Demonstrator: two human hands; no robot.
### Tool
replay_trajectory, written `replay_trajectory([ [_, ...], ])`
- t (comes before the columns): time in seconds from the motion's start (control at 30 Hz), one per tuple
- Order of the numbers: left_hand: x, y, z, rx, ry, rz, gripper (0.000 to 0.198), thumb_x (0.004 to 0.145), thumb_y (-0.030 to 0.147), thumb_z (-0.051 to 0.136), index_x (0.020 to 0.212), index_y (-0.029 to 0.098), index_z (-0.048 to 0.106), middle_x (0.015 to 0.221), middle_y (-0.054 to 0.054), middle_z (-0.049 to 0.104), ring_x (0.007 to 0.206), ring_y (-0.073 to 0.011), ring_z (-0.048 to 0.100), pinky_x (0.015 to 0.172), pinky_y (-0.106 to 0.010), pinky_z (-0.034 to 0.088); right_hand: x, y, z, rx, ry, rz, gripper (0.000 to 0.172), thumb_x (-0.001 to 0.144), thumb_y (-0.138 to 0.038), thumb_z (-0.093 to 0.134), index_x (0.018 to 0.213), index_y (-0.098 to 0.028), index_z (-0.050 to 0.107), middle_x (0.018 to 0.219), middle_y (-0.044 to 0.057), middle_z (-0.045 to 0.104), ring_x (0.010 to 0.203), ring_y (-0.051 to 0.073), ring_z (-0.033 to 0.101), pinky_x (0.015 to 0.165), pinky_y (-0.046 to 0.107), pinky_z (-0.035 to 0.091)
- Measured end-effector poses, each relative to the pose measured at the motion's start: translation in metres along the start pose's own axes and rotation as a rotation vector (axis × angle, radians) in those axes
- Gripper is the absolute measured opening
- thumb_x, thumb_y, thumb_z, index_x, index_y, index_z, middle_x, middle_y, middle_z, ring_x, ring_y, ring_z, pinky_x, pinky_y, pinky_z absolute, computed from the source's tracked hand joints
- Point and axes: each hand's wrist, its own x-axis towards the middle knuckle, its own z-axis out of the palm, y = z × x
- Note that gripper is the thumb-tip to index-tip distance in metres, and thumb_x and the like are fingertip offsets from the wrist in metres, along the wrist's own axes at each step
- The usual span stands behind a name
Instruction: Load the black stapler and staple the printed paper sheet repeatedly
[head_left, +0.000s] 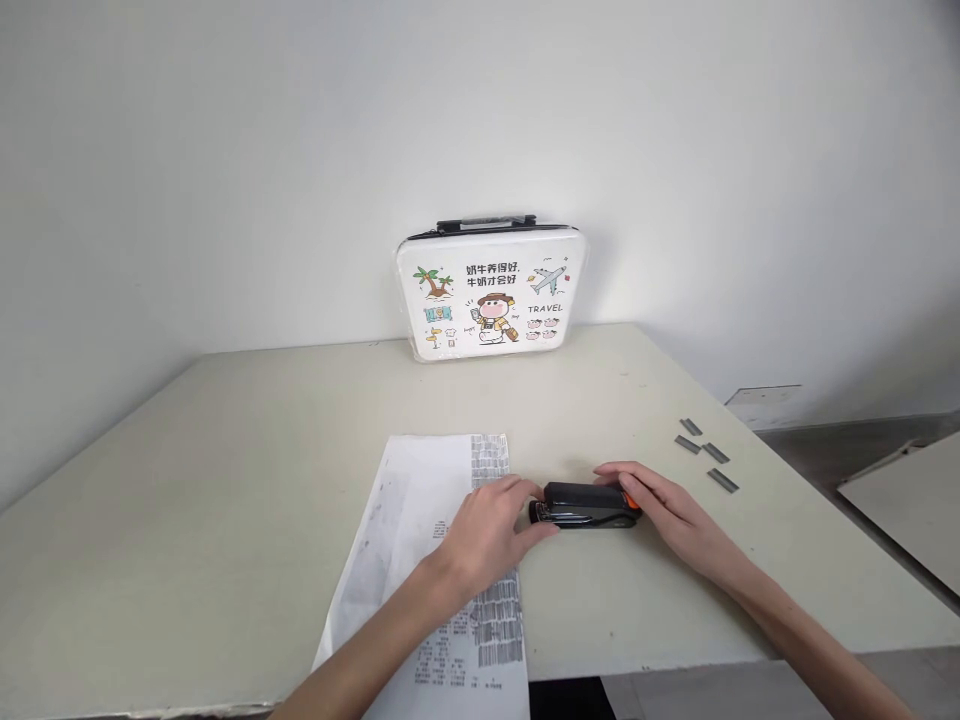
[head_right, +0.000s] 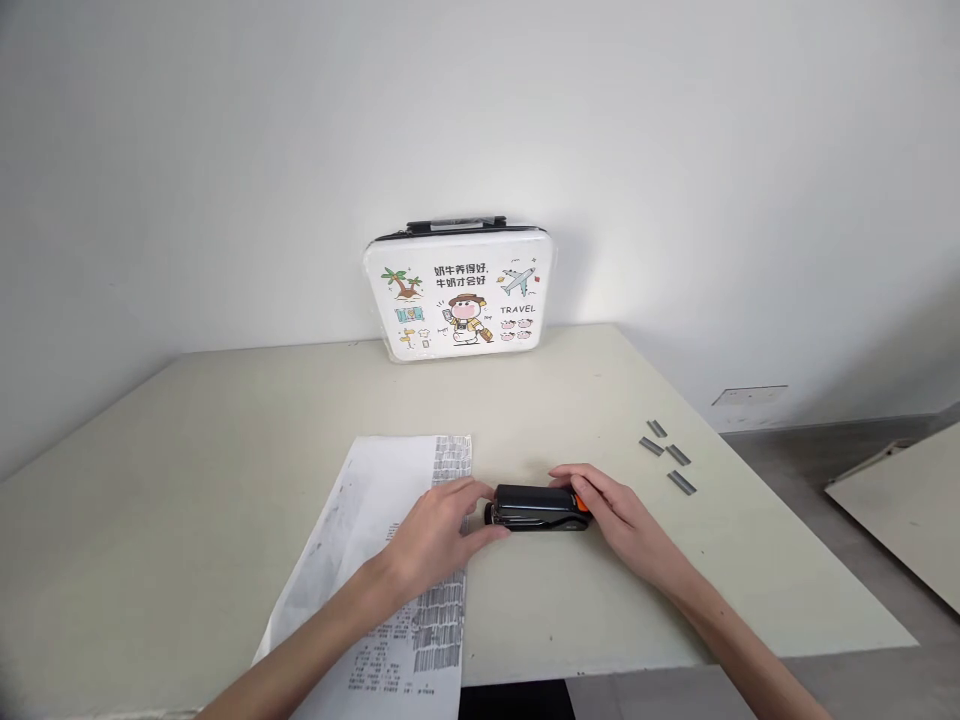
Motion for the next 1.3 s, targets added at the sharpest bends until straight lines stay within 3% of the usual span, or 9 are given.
replay_trajectory([
  [0.23, 0.002, -0.002, 0.005, 0.080, 0.046, 0.035, 0.018, 0.094, 0.038, 0.076, 0.094, 0.021, 0.072, 0.089, 0.000, 0.070, 0.076, -0.0180, 0.063, 0.064, -0.029, 0.045, 0.001, -0.002, 0.000, -0.013, -0.026, 0.041, 0.048, 0.105, -0.065, 0.040, 0.123, -0.030, 0.068, 0.118, 0.008, 0.076, 0.099, 0.027, 0.068, 0.067, 0.034, 0.054],
  [0.5, -0.020, -0.016, -0.013, 0.078, 0.109, 0.027, 0.015, 0.096, 0.039, 0.071, 0.101, 0.025, 0.075, 0.096, 0.000, 0.073, 0.074, -0.0161, 0.062, 0.070, -0.030, 0.049, -0.001, 0.001, 0.000, -0.072, -0.069, 0.009, 0.045, 0.106, -0.062, 0.041, 0.128, -0.031, 0.065, 0.129, 0.007, 0.072, 0.113, 0.029, 0.065, 0.090, 0.041, 0.053],
  [0.57, -0.028, -0.019, -0.022, 0.030, 0.099, -0.042, 0.023, 0.096, 0.046, 0.070, 0.109, 0.027, 0.074, 0.097, 0.000, 0.071, 0.074, -0.0164, 0.061, 0.069, -0.030, 0.049, -0.001, 0.001, 0.000, -0.082, -0.072, 0.004, 0.045, 0.106, -0.062, 0.041, 0.128, -0.031, 0.065, 0.131, 0.007, 0.071, 0.114, 0.029, 0.065, 0.088, 0.040, 0.054],
  [0.7, -0.042, -0.020, -0.046, -0.226, 0.009, -0.353, 0.051, 0.093, 0.064, 0.065, 0.126, 0.025, 0.067, 0.090, -0.001, 0.064, 0.070, -0.0162, 0.055, 0.063, -0.030, 0.047, -0.001, 0.001, 0.001, -0.098, -0.070, -0.002, 0.044, 0.106, -0.062, 0.041, 0.126, -0.031, 0.066, 0.133, 0.006, 0.071, 0.115, 0.029, 0.066, 0.089, 0.039, 0.055],
  [0.83, -0.051, -0.018, -0.074, -0.729, -0.091, -0.525, 0.047, 0.091, 0.059, 0.070, 0.121, 0.022, 0.072, 0.112, -0.007, 0.068, 0.089, -0.0179, 0.061, 0.085, -0.035, 0.052, -0.001, -0.002, 0.001, -0.114, -0.064, -0.012, 0.045, 0.105, -0.062, 0.041, 0.124, -0.031, 0.068, 0.131, 0.006, 0.072, 0.110, 0.028, 0.068, 0.085, 0.038, 0.056],
  [0.9, -0.053, -0.019, -0.082, -0.893, -0.108, -0.518, 0.046, 0.090, 0.053, 0.075, 0.124, 0.022, 0.073, 0.122, -0.009, 0.068, 0.094, -0.0180, 0.062, 0.092, -0.036, 0.051, -0.001, -0.004, 0.000, -0.122, -0.068, -0.005, 0.045, 0.106, -0.062, 0.040, 0.124, -0.031, 0.067, 0.128, 0.005, 0.073, 0.108, 0.028, 0.068, 0.085, 0.038, 0.056],
  [1.0, -0.053, -0.021, -0.084, -0.852, -0.114, -0.476, 0.049, 0.089, 0.050, 0.077, 0.131, 0.025, 0.070, 0.130, -0.008, 0.069, 0.090, -0.0157, 0.061, 0.093, -0.037, 0.050, -0.002, -0.005, 0.000, -0.124, -0.075, 0.010, 0.045, 0.106, -0.062, 0.040, 0.125, -0.032, 0.067, 0.127, 0.005, 0.073, 0.110, 0.028, 0.067, 0.087, 0.040, 0.055],
  [1.17, -0.049, -0.020, -0.068, -0.682, -0.153, -0.312, 0.048, 0.100, 0.056, 0.060, 0.137, 0.026, 0.062, 0.123, -0.007, 0.072, 0.072, -0.0135, 0.059, 0.071, -0.034, 0.048, -0.001, -0.004, 0.000, -0.118, -0.081, 0.012, 0.046, 0.106, -0.063, 0.040, 0.123, -0.032, 0.069, 0.121, 0.005, 0.074, 0.112, 0.029, 0.067, 0.088, 0.040, 0.055],
  [1.3, -0.046, -0.015, -0.057, -0.670, -0.108, -0.242, 0.045, 0.105, 0.060, 0.046, 0.117, 0.021, 0.064, 0.106, -0.007, 0.073, 0.066, -0.0135, 0.056, 0.064, -0.032, 0.044, -0.001, -0.003, 0.000, -0.128, -0.083, 0.018, 0.045, 0.106, -0.062, 0.040, 0.126, -0.032, 0.068, 0.121, 0.004, 0.075, 0.105, 0.027, 0.068, 0.083, 0.038, 0.055],
])
